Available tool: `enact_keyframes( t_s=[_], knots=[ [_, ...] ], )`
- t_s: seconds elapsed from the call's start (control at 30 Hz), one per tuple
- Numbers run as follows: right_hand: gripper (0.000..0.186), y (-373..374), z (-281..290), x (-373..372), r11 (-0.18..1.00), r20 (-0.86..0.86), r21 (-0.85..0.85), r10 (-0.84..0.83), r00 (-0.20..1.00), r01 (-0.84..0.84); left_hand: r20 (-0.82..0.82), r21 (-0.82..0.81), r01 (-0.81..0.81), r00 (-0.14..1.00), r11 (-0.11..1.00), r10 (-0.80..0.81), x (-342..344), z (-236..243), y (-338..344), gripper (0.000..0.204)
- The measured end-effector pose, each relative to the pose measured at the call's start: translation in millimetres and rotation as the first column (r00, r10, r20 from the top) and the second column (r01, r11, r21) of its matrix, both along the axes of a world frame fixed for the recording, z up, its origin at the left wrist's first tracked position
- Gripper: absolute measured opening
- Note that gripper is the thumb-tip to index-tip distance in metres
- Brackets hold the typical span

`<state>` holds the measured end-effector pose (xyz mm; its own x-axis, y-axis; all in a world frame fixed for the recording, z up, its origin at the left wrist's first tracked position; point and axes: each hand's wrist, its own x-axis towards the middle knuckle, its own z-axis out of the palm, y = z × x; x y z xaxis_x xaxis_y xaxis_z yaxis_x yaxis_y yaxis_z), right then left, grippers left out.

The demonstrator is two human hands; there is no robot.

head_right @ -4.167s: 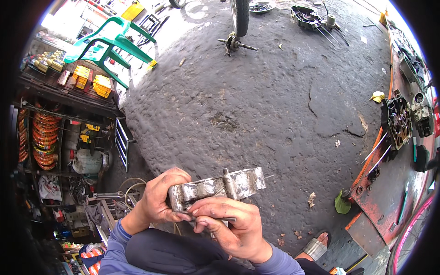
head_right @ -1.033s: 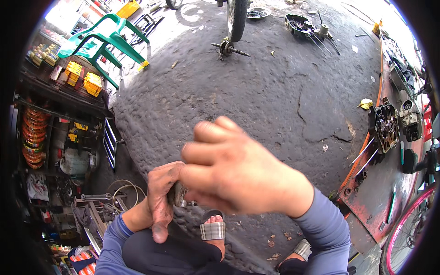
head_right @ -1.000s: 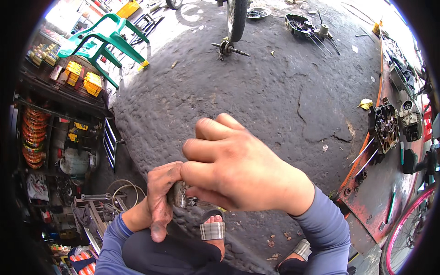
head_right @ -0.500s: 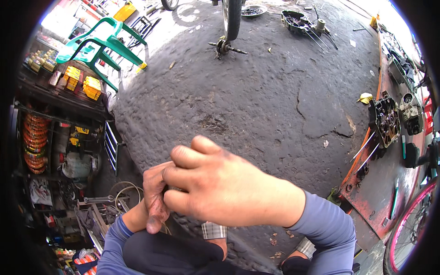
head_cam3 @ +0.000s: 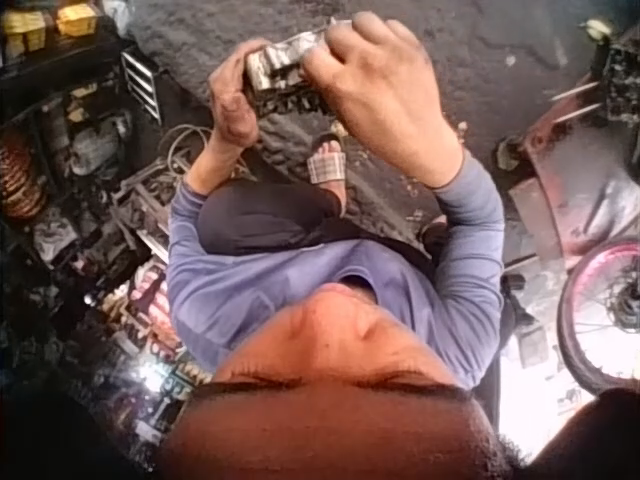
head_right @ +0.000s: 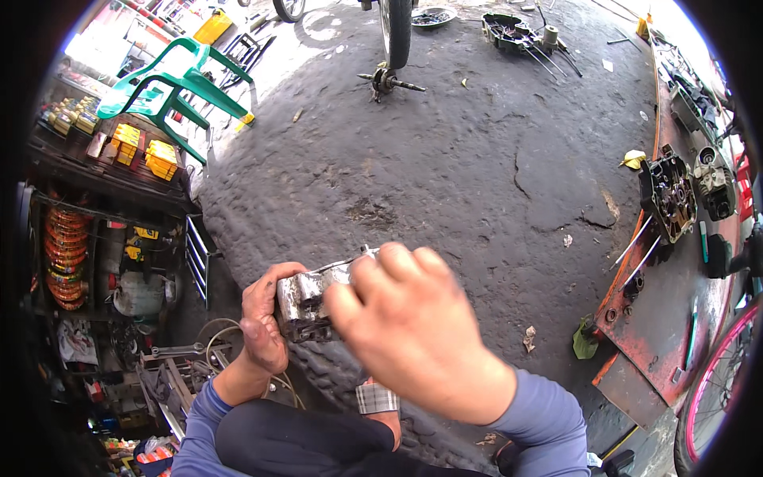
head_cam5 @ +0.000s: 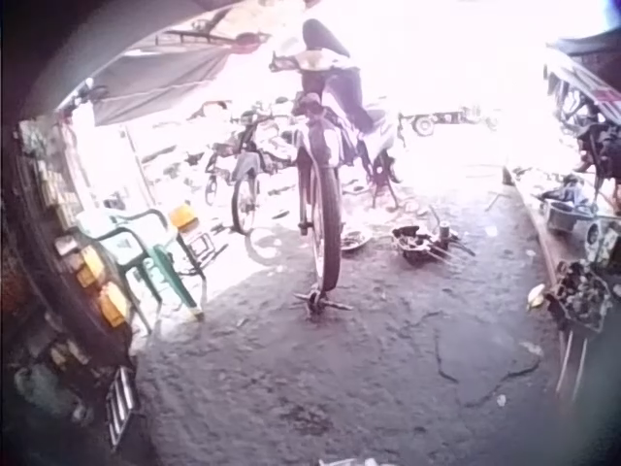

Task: Cleaning and scraping a motorcycle engine crankcase component using a small tool to remove residue or inspect surfaces.

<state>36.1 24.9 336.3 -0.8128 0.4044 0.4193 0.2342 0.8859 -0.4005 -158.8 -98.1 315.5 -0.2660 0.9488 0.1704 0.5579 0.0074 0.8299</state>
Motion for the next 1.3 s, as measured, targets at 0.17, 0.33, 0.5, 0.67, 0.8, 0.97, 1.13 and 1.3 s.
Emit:
enact_keyframes(
  t_s=[0.17, 0.33, 0.5, 0.67, 0.8, 0.97, 1.13, 1.3],
  knots=[
    [0.011, -34, -10, -9, 0.993, -0.147, -0.111, 0.011, 0.989, -0.027, 0.020, 0.005, -0.016, 1.000, 1.000, 0.016, -2, 0, 4, 0.098],
    [0.024, -32, -20, 3, 0.948, -0.241, -0.308, -0.163, 0.957, 0.084, 0.034, 0.008, 0.018, 0.999, 1.000, -0.018, 0, 5, 4, 0.069],
    [0.026, -26, -15, 9, 0.954, -0.229, -0.296, -0.111, 0.967, 0.039, 0.194, -0.047, 0.105, 0.977, 0.993, -0.094, -2, 11, 7, 0.043],
    [0.027, -18, -14, 11, 0.957, -0.219, -0.289, -0.044, 0.975, -0.022, 0.116, -0.060, 0.100, 0.989, 0.993, -0.093, 5, 10, 13, 0.039],
    [0.027, -26, -20, 1, 0.939, -0.220, -0.343, -0.076, 0.973, -0.004, 0.115, 0.090, 0.012, 0.993, 0.996, -0.022, 13, 3, 17, 0.031],
    [0.025, -48, -32, 2, 0.607, -0.246, -0.791, -0.204, 0.947, -0.075, 0.221, 0.019, -0.032, 0.975, 0.999, 0.027, 16, 4, 16, 0.033],
    [0.017, -47, -49, 6, 0.750, -0.383, -0.661, -0.310, 0.870, -0.024, 0.287, -0.025, -0.047, 0.957, 0.999, 0.052, 13, -3, 15, 0.038],
    [0.022, -29, -41, 3, 0.880, -0.384, -0.476, -0.205, 0.900, -0.003, 0.423, -0.089, -0.007, 0.905, 0.996, 0.044, 21, 7, 19, 0.042]
  ],
)
